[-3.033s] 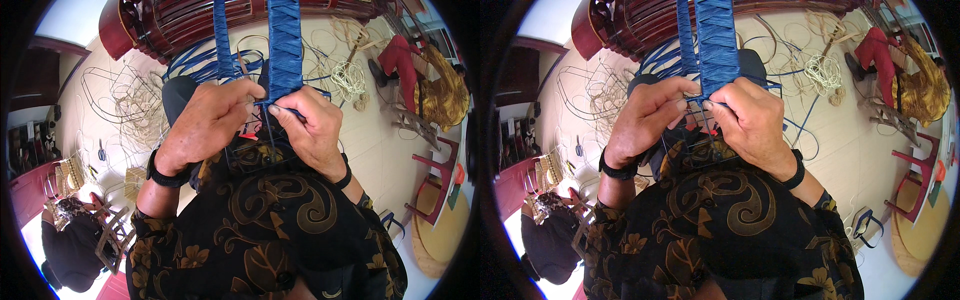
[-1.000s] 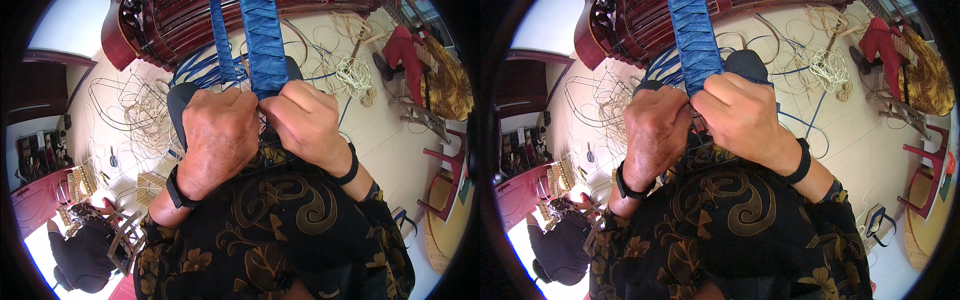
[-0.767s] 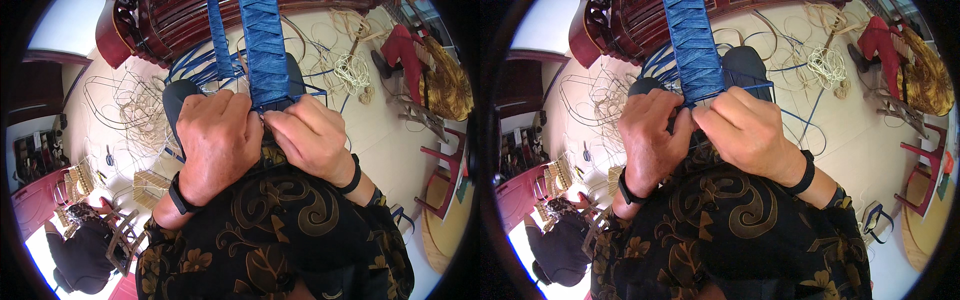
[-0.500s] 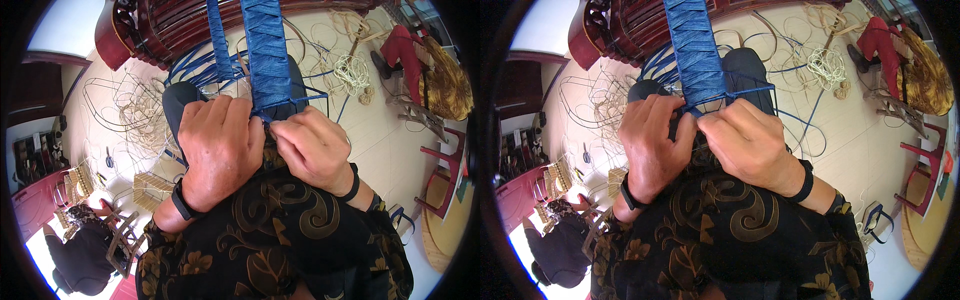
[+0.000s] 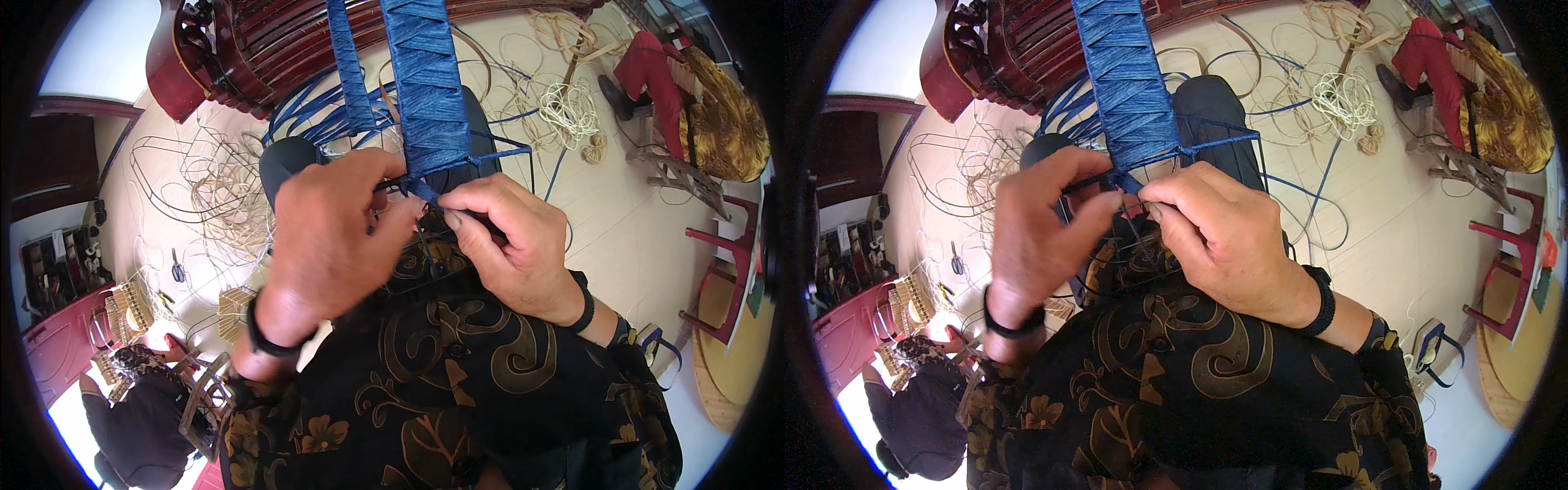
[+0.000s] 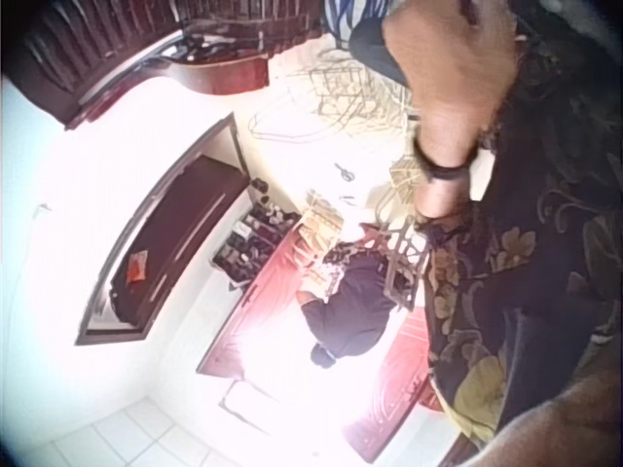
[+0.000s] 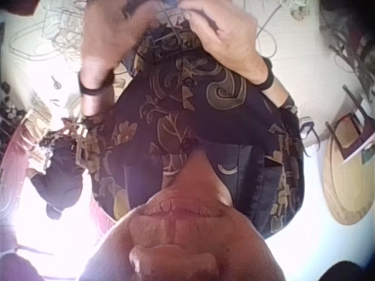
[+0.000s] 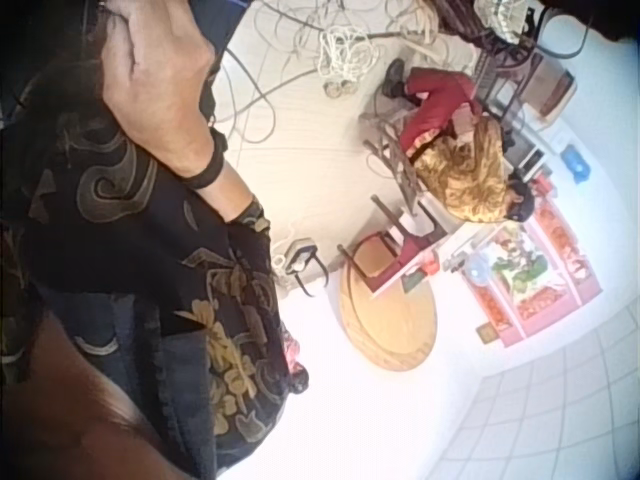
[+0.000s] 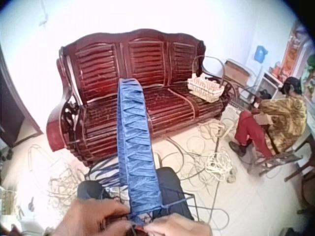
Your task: The person weaves blue fabric strips through a wire basket frame and uses scissors to trim excess material.
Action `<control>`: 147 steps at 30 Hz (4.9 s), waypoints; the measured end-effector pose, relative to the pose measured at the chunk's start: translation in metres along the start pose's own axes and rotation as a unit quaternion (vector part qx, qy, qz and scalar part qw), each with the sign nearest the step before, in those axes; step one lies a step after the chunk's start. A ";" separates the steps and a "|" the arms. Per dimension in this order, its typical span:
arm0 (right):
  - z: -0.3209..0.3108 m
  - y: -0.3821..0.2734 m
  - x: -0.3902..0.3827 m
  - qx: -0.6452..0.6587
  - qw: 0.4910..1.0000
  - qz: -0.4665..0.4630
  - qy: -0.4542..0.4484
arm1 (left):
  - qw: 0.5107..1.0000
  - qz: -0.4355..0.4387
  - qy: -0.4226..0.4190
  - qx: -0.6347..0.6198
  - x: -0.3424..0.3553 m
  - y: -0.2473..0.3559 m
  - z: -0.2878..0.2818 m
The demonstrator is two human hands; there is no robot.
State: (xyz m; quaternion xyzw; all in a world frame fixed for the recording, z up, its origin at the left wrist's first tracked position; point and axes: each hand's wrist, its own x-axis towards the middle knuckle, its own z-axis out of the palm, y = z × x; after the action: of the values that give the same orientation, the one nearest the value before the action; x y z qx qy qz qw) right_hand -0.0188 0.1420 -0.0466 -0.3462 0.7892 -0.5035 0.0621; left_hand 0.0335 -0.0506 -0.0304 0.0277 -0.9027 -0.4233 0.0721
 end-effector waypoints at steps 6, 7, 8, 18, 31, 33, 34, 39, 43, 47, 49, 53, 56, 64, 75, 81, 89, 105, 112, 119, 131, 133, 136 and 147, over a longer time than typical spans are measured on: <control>0.003 0.004 -0.001 -0.047 0.997 -0.061 0.007 | 0.952 -0.117 -0.236 -0.156 0.041 -0.021 -0.032; 0.003 0.005 -0.001 -0.052 0.996 -0.066 0.009 | 0.937 -0.137 -0.272 -0.173 0.044 -0.022 -0.033; 0.003 0.005 -0.001 -0.056 0.996 -0.070 0.010 | 0.927 -0.140 -0.285 -0.197 0.045 -0.024 -0.033; 0.002 0.007 0.001 -0.107 0.989 -0.099 0.014 | 0.904 -0.157 -0.312 -0.247 0.049 -0.033 -0.028; -0.001 0.002 0.001 0.002 0.998 0.056 0.007 | 0.888 -0.141 -0.334 -0.282 0.048 -0.037 -0.024; -0.001 0.003 0.001 0.004 0.999 0.054 0.005 | 0.886 -0.139 -0.333 -0.291 0.047 -0.038 -0.023; -0.001 0.002 0.001 0.001 0.999 0.054 0.002 | 0.885 -0.138 -0.333 -0.295 0.047 -0.038 -0.023; 0.000 0.001 0.002 -0.006 0.998 0.063 -0.006 | 0.879 -0.148 -0.329 -0.310 0.045 -0.039 -0.023; -0.005 -0.002 0.006 0.010 0.993 0.110 -0.030 | 0.883 -0.145 -0.330 -0.301 0.046 -0.039 -0.023; -0.008 -0.012 0.018 0.061 0.980 0.173 -0.070 | 0.877 -0.152 -0.328 -0.316 0.046 -0.040 -0.022; -0.002 -0.013 0.020 0.092 0.976 0.183 -0.070 | 0.874 -0.155 -0.324 -0.326 0.044 -0.040 -0.020; 0.002 -0.017 0.023 0.079 0.976 0.196 -0.061 | 0.871 -0.153 -0.326 -0.333 0.045 -0.041 -0.020; 0.004 -0.017 0.022 0.074 0.975 0.202 -0.055 | 0.869 -0.141 -0.334 -0.336 0.045 -0.044 -0.021; 0.011 -0.012 0.013 0.034 0.980 0.193 -0.025 | 0.866 -0.143 -0.320 -0.357 0.044 -0.042 -0.018; 0.009 -0.011 0.010 0.037 0.983 0.178 -0.019 | 0.888 -0.135 -0.321 -0.301 0.044 -0.037 -0.022; 0.003 -0.014 0.014 0.006 0.989 0.147 -0.032 | 0.890 -0.158 -0.314 -0.290 0.045 -0.032 -0.022; 0.004 -0.008 0.012 -0.017 0.995 0.099 -0.009 | 0.869 -0.176 -0.332 -0.323 0.045 -0.034 -0.023; 0.003 -0.003 0.012 -0.045 0.996 0.078 -0.013 | 0.877 -0.184 -0.317 -0.312 0.047 -0.036 -0.022; 0.003 0.000 0.012 -0.068 0.997 0.043 0.001 | 0.875 -0.196 -0.319 -0.306 0.046 -0.035 -0.022; 0.002 0.004 0.013 -0.038 0.999 0.033 0.006 | 0.873 -0.205 -0.306 -0.319 0.045 -0.029 -0.022; -0.027 0.008 -0.007 0.018 0.994 0.112 -0.008 | 0.880 -0.227 -0.302 -0.289 0.044 -0.026 -0.027; -0.036 0.014 -0.017 0.036 0.989 0.142 -0.016 | 0.880 -0.231 -0.293 -0.293 0.042 -0.027 -0.026; -0.045 0.023 -0.031 0.049 0.983 0.176 -0.013 | 0.875 -0.237 -0.305 -0.292 0.042 -0.026 -0.026; -0.161 0.100 -0.083 0.090 0.961 0.255 0.064 | 0.899 -0.235 -0.242 -0.279 0.031 -0.033 -0.028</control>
State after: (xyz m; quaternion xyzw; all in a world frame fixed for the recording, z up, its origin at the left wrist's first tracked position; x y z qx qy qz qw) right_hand -0.0766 0.3393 -0.0733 -0.0935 0.8050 -0.5613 0.1682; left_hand 0.0065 -0.0964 -0.0343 0.1148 -0.7046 -0.6557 -0.2458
